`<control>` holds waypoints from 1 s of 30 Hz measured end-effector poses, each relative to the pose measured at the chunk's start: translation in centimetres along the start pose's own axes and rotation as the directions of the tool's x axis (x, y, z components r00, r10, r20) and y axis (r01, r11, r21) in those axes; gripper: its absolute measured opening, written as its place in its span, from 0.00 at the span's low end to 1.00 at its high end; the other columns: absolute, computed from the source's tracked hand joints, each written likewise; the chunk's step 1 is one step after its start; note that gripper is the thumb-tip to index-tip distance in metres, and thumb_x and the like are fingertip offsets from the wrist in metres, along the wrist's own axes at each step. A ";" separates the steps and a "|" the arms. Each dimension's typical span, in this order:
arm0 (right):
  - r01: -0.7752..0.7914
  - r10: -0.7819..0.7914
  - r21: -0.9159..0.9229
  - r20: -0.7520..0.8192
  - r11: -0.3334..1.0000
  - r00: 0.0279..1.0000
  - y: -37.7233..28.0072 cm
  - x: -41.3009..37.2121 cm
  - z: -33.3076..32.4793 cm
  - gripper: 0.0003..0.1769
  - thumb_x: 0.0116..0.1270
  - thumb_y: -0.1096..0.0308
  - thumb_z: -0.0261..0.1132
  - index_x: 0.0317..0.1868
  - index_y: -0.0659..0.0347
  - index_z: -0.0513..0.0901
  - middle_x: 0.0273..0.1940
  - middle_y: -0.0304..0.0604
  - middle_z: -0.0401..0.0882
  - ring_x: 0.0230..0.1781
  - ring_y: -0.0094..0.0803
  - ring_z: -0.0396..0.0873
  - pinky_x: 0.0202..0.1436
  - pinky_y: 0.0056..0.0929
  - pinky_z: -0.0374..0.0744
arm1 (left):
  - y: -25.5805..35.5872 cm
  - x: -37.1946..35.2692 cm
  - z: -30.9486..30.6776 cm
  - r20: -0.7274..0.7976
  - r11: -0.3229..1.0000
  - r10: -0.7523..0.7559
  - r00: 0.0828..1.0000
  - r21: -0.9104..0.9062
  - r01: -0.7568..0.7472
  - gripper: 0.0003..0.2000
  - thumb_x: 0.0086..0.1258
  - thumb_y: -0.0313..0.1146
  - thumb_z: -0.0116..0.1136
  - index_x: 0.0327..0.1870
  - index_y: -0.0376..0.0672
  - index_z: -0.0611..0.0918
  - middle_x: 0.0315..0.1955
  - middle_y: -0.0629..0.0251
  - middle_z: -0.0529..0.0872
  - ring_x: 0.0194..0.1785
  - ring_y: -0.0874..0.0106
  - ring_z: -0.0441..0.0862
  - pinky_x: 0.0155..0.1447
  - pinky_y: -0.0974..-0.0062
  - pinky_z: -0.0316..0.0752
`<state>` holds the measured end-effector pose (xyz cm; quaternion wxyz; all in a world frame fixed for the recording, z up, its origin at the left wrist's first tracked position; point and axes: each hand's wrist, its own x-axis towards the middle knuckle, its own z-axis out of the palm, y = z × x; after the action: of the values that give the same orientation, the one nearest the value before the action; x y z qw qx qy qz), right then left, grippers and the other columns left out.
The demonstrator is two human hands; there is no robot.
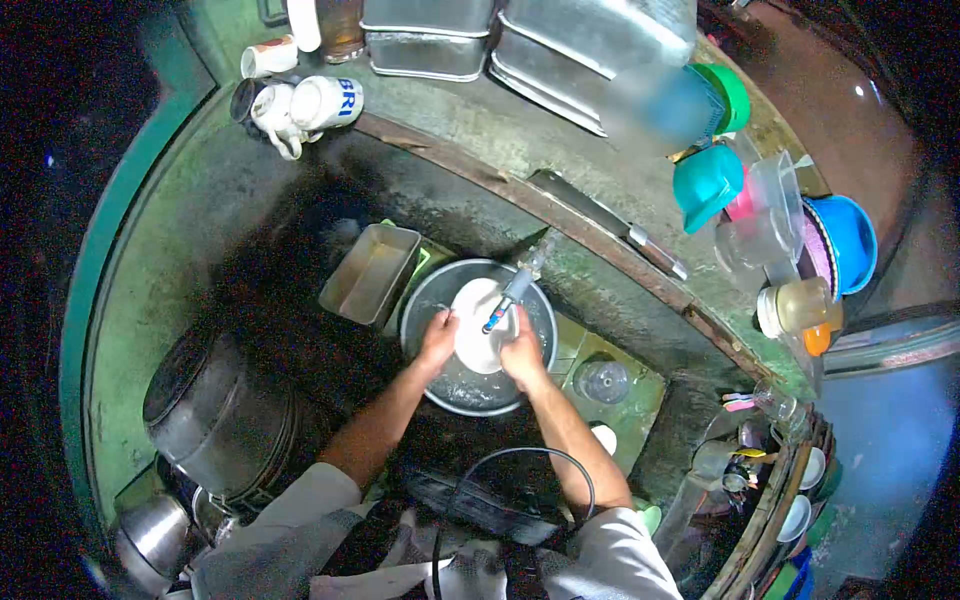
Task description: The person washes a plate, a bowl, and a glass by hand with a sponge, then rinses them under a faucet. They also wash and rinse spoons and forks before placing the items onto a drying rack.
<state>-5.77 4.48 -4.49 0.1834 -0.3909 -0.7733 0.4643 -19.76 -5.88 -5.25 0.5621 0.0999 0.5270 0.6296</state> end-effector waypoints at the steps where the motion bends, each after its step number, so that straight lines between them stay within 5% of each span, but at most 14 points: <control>1: 0.336 -0.423 -0.404 -0.145 0.851 0.895 2.3 -0.2 0.5 0.24 0.59 0.76 0.53 0.58 0.64 0.68 0.34 0.52 0.79 0.31 0.41 0.81 0.30 0.34 0.80 | 2.7 -1.6 2.7 0.004 0.999 -0.044 0.999 0.027 0.044 0.17 0.73 0.45 0.49 0.44 0.38 0.78 0.36 0.64 0.82 0.38 0.73 0.80 0.42 0.73 0.76; 3: 0.011 0.033 -0.365 0.115 0.931 0.993 2.0 -1.1 0.5 0.38 0.51 0.81 0.59 0.66 0.66 0.60 0.53 0.67 0.68 0.54 0.62 0.68 0.63 0.46 0.67 | 0.4 0.3 3.3 0.175 0.953 -0.062 0.983 -0.283 0.111 0.16 0.74 0.45 0.47 0.44 0.39 0.77 0.35 0.64 0.82 0.36 0.72 0.81 0.40 0.73 0.78; 5: 0.180 -0.030 -0.632 0.241 0.754 0.970 -1.1 -3.1 0.4 0.42 0.51 0.73 0.63 0.68 0.65 0.57 0.62 0.69 0.56 0.63 0.68 0.56 0.66 0.57 0.60 | -1.7 1.3 3.2 0.217 0.871 0.019 0.976 -0.483 0.091 0.15 0.74 0.42 0.46 0.48 0.38 0.76 0.39 0.62 0.81 0.42 0.70 0.80 0.45 0.70 0.78; 11: 0.406 -0.125 -0.465 0.524 0.786 0.843 -2.8 -0.8 1.2 0.37 0.59 0.54 0.60 0.68 0.52 0.61 0.67 0.68 0.52 0.68 0.63 0.53 0.64 0.67 0.55 | -3.2 1.2 -1.6 0.263 0.857 0.088 0.961 -0.512 0.062 0.20 0.75 0.40 0.43 0.62 0.38 0.67 0.53 0.58 0.77 0.54 0.64 0.78 0.58 0.62 0.73; 15: 0.077 -0.025 -0.194 0.260 0.978 0.965 -4.6 2.6 0.6 0.23 0.64 0.51 0.56 0.53 0.57 0.78 0.51 0.62 0.75 0.48 0.48 0.79 0.51 0.49 0.75 | -2.7 -1.3 -3.3 0.272 0.857 -0.110 0.956 -0.462 0.230 0.20 0.75 0.40 0.43 0.62 0.38 0.67 0.55 0.57 0.77 0.57 0.62 0.76 0.63 0.59 0.69; 16: -0.220 0.231 -0.074 0.250 0.973 0.940 -3.7 3.0 0.3 0.21 0.66 0.51 0.55 0.49 0.58 0.79 0.46 0.58 0.78 0.43 0.43 0.81 0.45 0.43 0.78 | -2.8 -1.0 -3.9 0.285 0.856 -0.092 0.954 -0.467 0.222 0.21 0.74 0.41 0.43 0.62 0.37 0.68 0.55 0.56 0.77 0.57 0.61 0.76 0.63 0.58 0.69; 18: -0.452 0.296 0.522 0.357 0.724 0.886 6.6 4.6 2.7 0.17 0.67 0.53 0.57 0.42 0.60 0.80 0.37 0.46 0.82 0.36 0.34 0.83 0.36 0.34 0.82 | -2.8 0.0 -4.3 0.319 0.853 -0.053 0.946 -0.479 0.209 0.22 0.73 0.41 0.45 0.62 0.37 0.69 0.55 0.54 0.77 0.58 0.59 0.76 0.65 0.57 0.67; 20: -0.667 0.544 0.586 0.407 0.461 0.733 -0.4 0.5 -2.3 0.12 0.66 0.61 0.61 0.45 0.60 0.78 0.38 0.45 0.82 0.37 0.33 0.83 0.38 0.34 0.84 | -3.3 1.2 -3.7 0.298 0.831 -0.025 0.954 -0.525 0.185 0.20 0.72 0.41 0.47 0.57 0.36 0.73 0.48 0.55 0.81 0.49 0.61 0.80 0.57 0.59 0.73; 22: -0.653 0.319 0.719 0.577 0.237 0.752 1.1 -3.1 -4.9 0.14 0.65 0.66 0.62 0.49 0.63 0.76 0.39 0.47 0.82 0.38 0.33 0.83 0.41 0.34 0.85 | -5.4 3.1 -4.2 0.156 0.923 -0.048 0.987 -0.371 0.103 0.17 0.71 0.39 0.49 0.54 0.37 0.75 0.41 0.58 0.82 0.42 0.64 0.81 0.50 0.64 0.76; 26: -0.575 0.324 0.726 0.477 0.377 0.817 1.3 -9.1 -5.4 0.16 0.66 0.70 0.60 0.52 0.70 0.75 0.40 0.50 0.82 0.38 0.34 0.82 0.39 0.33 0.84 | -9.2 7.3 -1.0 0.026 0.998 -0.020 0.999 0.062 0.019 0.15 0.68 0.37 0.54 0.51 0.38 0.77 0.36 0.61 0.83 0.36 0.68 0.83 0.41 0.70 0.80; 27: -0.531 0.394 0.643 0.361 0.552 0.845 1.2 -10.0 -5.3 0.14 0.66 0.68 0.61 0.49 0.67 0.79 0.38 0.48 0.83 0.38 0.33 0.81 0.40 0.32 0.81 | -10.5 8.5 -0.5 0.043 0.983 -0.007 0.999 0.186 -0.001 0.18 0.68 0.39 0.56 0.53 0.38 0.75 0.40 0.60 0.82 0.40 0.67 0.82 0.42 0.69 0.79; 28: -0.401 0.344 0.124 0.326 0.907 0.880 -2.3 -11.0 -8.4 0.17 0.70 0.60 0.59 0.51 0.65 0.78 0.41 0.48 0.81 0.40 0.32 0.78 0.47 0.35 0.76 | -8.4 6.5 2.1 0.099 0.990 0.020 0.995 0.137 -0.033 0.20 0.69 0.39 0.56 0.57 0.38 0.73 0.44 0.58 0.80 0.43 0.66 0.80 0.40 0.68 0.80; 29: -0.284 0.255 0.088 0.249 0.955 0.934 -0.7 -12.0 -8.2 0.15 0.70 0.61 0.59 0.45 0.64 0.81 0.38 0.46 0.82 0.37 0.29 0.76 0.40 0.31 0.75 | -8.3 6.0 3.8 0.137 0.992 0.016 0.991 0.121 -0.033 0.19 0.69 0.39 0.56 0.57 0.38 0.73 0.43 0.61 0.80 0.40 0.70 0.80 0.34 0.72 0.78; 30: -0.455 0.412 0.084 0.305 0.886 0.859 -4.6 -13.1 -11.3 0.16 0.70 0.61 0.58 0.50 0.64 0.78 0.40 0.46 0.82 0.38 0.27 0.77 0.37 0.29 0.77 | -8.2 5.5 4.6 0.156 0.994 0.016 0.988 0.106 -0.033 0.19 0.70 0.40 0.55 0.57 0.39 0.74 0.43 0.63 0.80 0.37 0.74 0.79 0.29 0.76 0.76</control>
<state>7.79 -0.40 6.21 -0.0072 -0.4709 -0.6450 0.6018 -13.45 -0.43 -12.26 0.5873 0.1855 0.5138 0.5972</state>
